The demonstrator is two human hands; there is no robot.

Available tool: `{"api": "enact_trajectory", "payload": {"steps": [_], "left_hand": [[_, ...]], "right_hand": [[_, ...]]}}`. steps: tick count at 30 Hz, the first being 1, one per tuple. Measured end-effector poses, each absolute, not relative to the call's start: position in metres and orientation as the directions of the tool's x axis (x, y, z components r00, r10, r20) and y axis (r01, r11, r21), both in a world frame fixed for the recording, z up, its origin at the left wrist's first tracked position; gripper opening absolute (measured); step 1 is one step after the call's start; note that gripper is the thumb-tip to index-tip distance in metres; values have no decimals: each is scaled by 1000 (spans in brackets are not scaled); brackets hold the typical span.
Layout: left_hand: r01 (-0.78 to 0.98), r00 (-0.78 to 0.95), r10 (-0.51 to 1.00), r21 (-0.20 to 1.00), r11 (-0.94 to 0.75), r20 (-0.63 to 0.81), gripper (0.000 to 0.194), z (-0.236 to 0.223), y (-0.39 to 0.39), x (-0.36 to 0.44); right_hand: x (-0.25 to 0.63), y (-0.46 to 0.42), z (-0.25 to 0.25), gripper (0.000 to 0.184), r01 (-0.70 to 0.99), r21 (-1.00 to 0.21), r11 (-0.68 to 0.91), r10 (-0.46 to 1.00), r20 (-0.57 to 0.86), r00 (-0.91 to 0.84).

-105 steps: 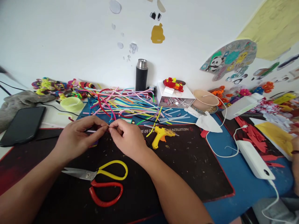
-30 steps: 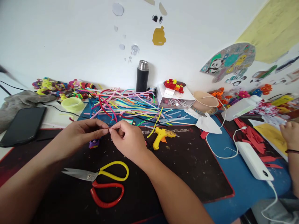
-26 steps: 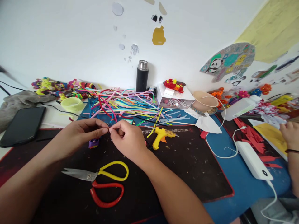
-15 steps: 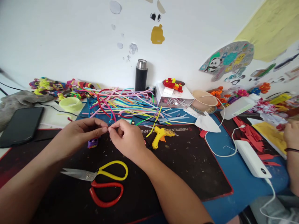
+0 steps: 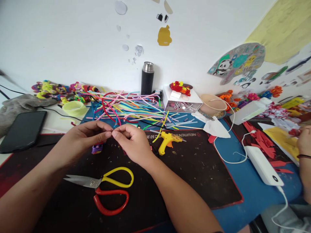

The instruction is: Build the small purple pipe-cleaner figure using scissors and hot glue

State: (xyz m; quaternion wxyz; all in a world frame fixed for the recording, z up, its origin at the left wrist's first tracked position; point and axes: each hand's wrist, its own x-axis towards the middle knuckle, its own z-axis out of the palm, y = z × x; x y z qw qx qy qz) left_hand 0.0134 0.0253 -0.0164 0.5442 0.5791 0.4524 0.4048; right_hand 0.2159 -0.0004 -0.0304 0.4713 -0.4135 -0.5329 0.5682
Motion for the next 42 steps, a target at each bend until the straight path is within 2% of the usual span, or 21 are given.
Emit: {"api": "enact_trajectory", "payload": {"steps": [5, 19, 25, 29, 37, 42], "left_hand": [[-6, 263, 965, 1000, 11, -9, 32, -20, 25, 13], [36, 281, 960, 999, -16, 5, 23, -14, 25, 15], [111, 263, 964, 994, 13, -42, 30, -13, 24, 13], [70, 190, 980, 996, 49, -62, 37, -11, 26, 11], [4, 241, 969, 999, 49, -49, 36, -26, 34, 7], [-35, 217, 974, 997, 69, -59, 42, -18, 34, 11]], "right_hand": [[216, 0, -28, 43, -199, -976, -85, 963, -29, -269], [216, -1, -29, 38, -136, -990, -26, 965, 10, -262], [214, -1, -29, 42, -154, -987, -50, 963, -7, -269], [215, 1, -30, 39, -135, -990, -32, 966, 4, -257], [216, 6, -54, 33, 63, -997, 48, 996, 43, -83], [218, -4, -37, 23, 284, -951, 124, 992, 112, -57]]}}
